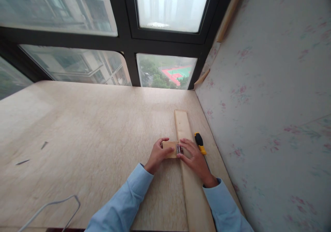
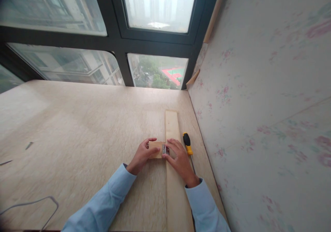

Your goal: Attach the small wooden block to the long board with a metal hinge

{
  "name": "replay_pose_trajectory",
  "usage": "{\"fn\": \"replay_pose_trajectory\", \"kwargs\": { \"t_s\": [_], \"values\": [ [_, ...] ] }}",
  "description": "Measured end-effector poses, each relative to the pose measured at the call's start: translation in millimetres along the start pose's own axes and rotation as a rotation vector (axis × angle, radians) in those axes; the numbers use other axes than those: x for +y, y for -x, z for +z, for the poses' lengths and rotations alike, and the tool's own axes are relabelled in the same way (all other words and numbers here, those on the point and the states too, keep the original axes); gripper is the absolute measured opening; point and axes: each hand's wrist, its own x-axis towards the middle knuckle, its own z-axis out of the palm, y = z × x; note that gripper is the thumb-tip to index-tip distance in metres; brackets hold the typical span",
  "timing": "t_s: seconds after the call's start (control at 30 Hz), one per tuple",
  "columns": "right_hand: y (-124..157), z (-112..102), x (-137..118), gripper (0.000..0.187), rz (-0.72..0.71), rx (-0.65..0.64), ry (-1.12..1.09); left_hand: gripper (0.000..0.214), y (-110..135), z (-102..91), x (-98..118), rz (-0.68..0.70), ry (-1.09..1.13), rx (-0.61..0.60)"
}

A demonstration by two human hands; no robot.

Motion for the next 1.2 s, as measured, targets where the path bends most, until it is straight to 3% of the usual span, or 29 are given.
{"fn": "replay_pose_trajectory", "kwargs": {
  "t_s": [0.3, 0.67, 1.0, 1.2],
  "values": [
    [0.1, -0.5, -1.0, 0.03, -0.01, -0.002, 0.023, 0.06, -0.8, 4.1, 4.8, -0.057, 0.07, -0.043],
    [0.8, -1.7, -1.2, 0.028, -0.019, -0.017, 0.021, 0.055, -2.6, 11.6, 7.8, -0.044, -0.024, 0.044],
    [1.5, -1.5, 5.0, 0.022, -0.057, -0.009, -0.032, 0.055, -7.4, 9.4, 8.2, -0.045, -0.074, 0.029],
    [0.9, -1.9, 4.0, 0.031, -0.04, 0.004, -0.045, 0.056, -7.2, 9.1, 9.9, -0.065, -0.068, 0.01]
  ]
}}
